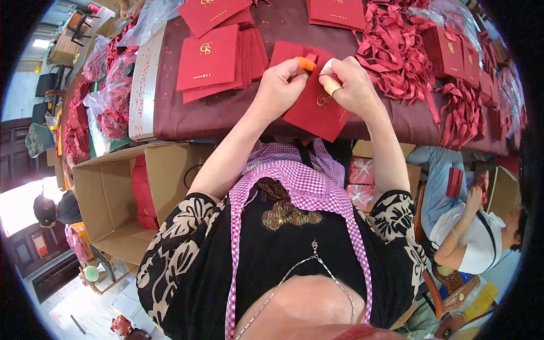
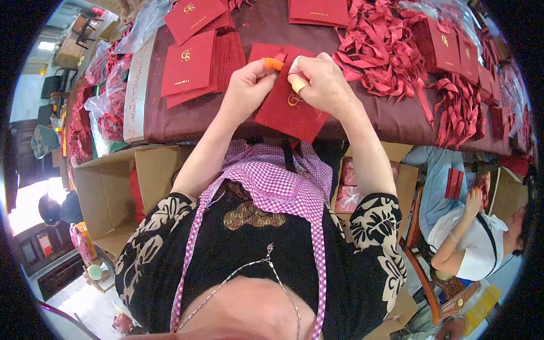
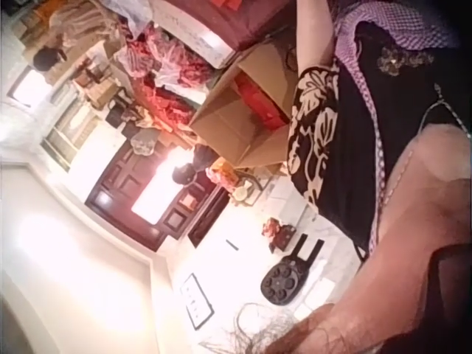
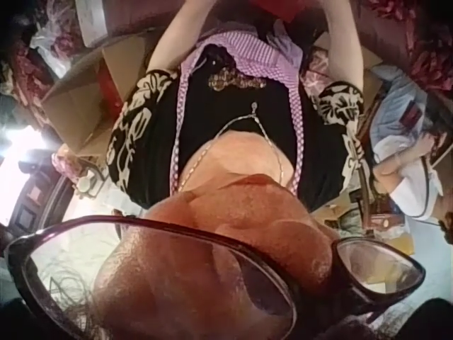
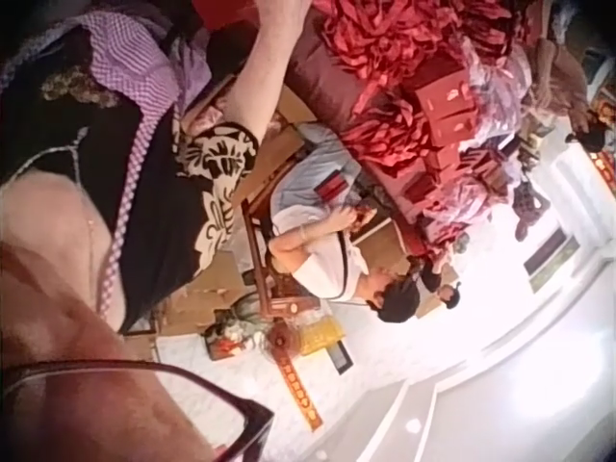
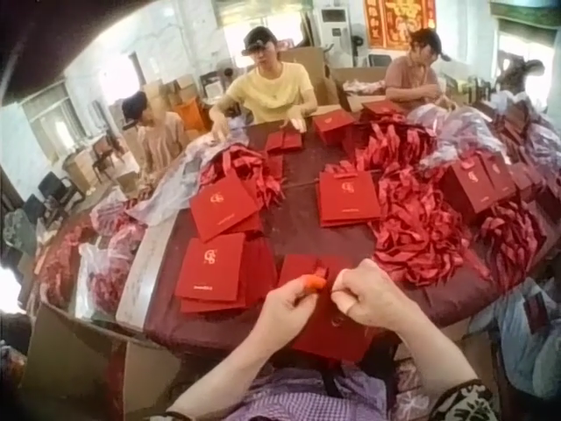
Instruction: The person takes off their eyeglasses, then folds red gift bags and attaches ribbon handles to them by hand.
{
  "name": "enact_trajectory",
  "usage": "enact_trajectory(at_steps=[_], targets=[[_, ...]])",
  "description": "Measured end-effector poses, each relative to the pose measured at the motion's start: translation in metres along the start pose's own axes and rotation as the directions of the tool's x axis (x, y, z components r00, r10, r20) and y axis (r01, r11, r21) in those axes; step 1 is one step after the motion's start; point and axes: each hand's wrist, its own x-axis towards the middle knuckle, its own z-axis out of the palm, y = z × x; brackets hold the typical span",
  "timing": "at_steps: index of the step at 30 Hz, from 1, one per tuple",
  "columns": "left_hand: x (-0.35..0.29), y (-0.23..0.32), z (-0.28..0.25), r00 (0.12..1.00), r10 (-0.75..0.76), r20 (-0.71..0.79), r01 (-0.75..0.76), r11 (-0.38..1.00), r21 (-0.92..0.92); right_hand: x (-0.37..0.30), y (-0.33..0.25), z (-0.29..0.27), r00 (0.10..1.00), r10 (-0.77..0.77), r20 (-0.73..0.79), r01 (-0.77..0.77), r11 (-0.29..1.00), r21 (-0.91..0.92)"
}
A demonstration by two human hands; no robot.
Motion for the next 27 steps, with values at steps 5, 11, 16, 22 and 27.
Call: enact_trajectory(at_steps=[5, 11, 16, 22, 27], targets=[[0.004, -0.009, 0.000, 0.951, 0.300, 0.081, -0.307, 0.867, 0.392, -0.004, -0.005, -0.005, 0.997, -0.067, -0.037, 0.068, 0.998, 0.018], [0.000, -0.004, 0.001, 0.979, 0.204, 0.030, -0.204, 0.940, 0.273, 0.001, -0.007, -0.017, 0.985, -0.164, 0.053, 0.168, 0.983, -0.076], [0.000, -0.006, 0.003, 0.988, 0.153, 0.010, -0.150, 0.946, 0.287, 0.002, 0.002, -0.028, 0.992, 0.128, 0.008, -0.124, 0.947, 0.297], [0.001, -0.008, 0.009, 0.986, 0.164, 0.014, -0.162, 0.951, 0.263, 0.004, 0.008, -0.015, 0.966, -0.259, 0.004, 0.259, 0.966, -0.009], [0.008, -0.013, -0.005, 0.967, -0.172, -0.186, 0.130, 0.967, -0.218, 0.002, 0.009, -0.025, 0.969, -0.220, 0.114, 0.217, 0.976, 0.035]])
